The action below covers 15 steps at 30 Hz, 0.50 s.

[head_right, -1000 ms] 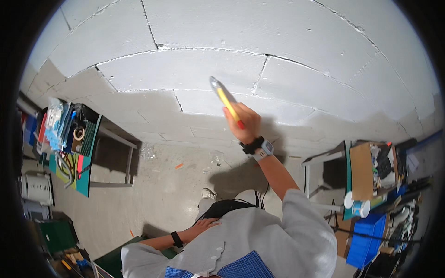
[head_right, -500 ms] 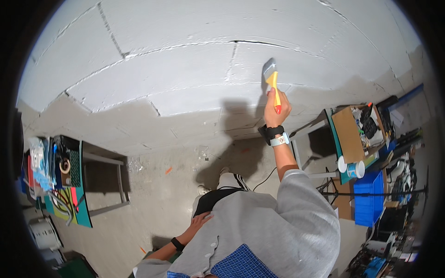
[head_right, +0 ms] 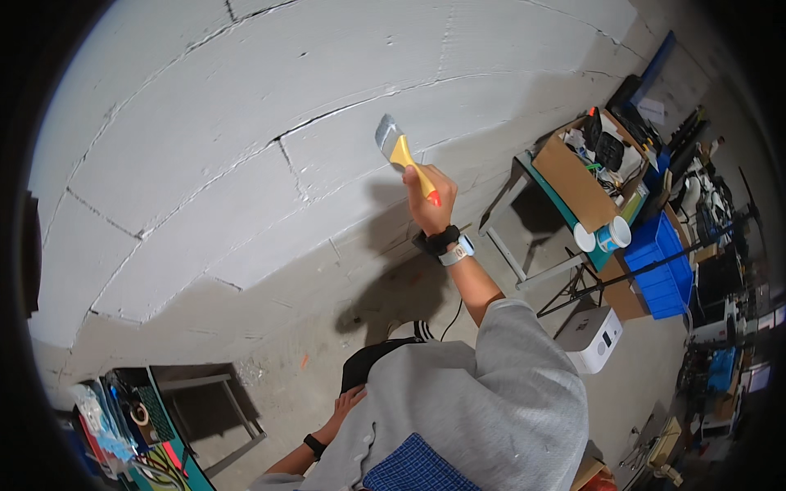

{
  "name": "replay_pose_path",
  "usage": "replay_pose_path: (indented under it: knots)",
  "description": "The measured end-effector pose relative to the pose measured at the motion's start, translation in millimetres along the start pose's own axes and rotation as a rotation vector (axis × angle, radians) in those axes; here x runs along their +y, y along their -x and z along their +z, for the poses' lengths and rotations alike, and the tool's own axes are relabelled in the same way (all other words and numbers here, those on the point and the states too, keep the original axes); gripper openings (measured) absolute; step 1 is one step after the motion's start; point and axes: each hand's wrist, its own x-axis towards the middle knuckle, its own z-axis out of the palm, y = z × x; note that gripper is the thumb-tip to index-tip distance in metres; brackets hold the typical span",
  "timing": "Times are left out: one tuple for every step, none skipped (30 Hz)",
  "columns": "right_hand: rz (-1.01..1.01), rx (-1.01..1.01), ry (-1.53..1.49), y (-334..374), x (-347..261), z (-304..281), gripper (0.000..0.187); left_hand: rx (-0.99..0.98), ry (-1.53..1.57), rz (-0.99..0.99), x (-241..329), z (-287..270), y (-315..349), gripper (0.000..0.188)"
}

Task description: Painting a concrete block wall using a paintbrush and white paint.

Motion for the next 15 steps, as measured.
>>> replay_pose_path:
  knots:
    - [0.029,0.009,-0.002,-5,0,-6,0.025,-0.009,-0.003,0.01,-2,-1,-2,0.079]
    - [0.175,0.041,-0.091,-11,1,-9,0.034,-0.006,0.005,0.015,-3,-3,-5,0.079]
    - [0.174,0.051,-0.08,-17,1,-13,0.034,-0.003,0.013,0.018,-3,-4,-8,0.079]
    - [0.277,0.081,-0.232,-23,1,-17,0.038,-0.011,0.013,0.028,-5,-6,-11,0.079]
    - [0.381,0.109,-0.387,-30,-4,-18,0.042,-0.018,0.019,0.019,-6,-7,-13,0.079]
    - [0.38,0.121,-0.394,-37,-6,-18,0.049,-0.023,0.024,0.009,-7,-9,-15,0.079]
    - [0.381,0.125,-0.388,-41,-1,-16,0.049,-0.029,0.025,0.013,-8,-11,-18,0.079]
    - [0.431,0.131,-0.431,-44,6,-13,0.049,-0.036,0.028,0.02,-7,-14,-22,0.079]
    - [0.482,0.138,-0.476,-47,16,-10,0.05,-0.044,0.03,0.026,-7,-17,-26,0.08]
    - [0.507,0.145,-0.481,-45,31,-6,0.046,-0.047,0.03,0.029,-9,-19,-30,0.08]
    - [0.508,0.146,-0.479,-42,48,-3,0.046,-0.06,0.015,0.032,-12,-19,-33,0.081]
    - [0.513,0.161,-0.414,-37,63,-3,0.044,-0.075,0.0,0.036,-13,-20,-35,0.081]
    - [0.518,0.177,-0.349,-31,79,-5,0.043,-0.079,0.0,0.037,-12,-21,-37,0.081]
    - [0.575,0.244,-0.314,-28,89,-7,0.04,-0.077,0.013,0.038,-11,-24,-40,0.082]
    - [0.578,0.244,-0.315,-28,93,-15,0.04,-0.076,0.026,0.04,-10,-26,-41,0.083]
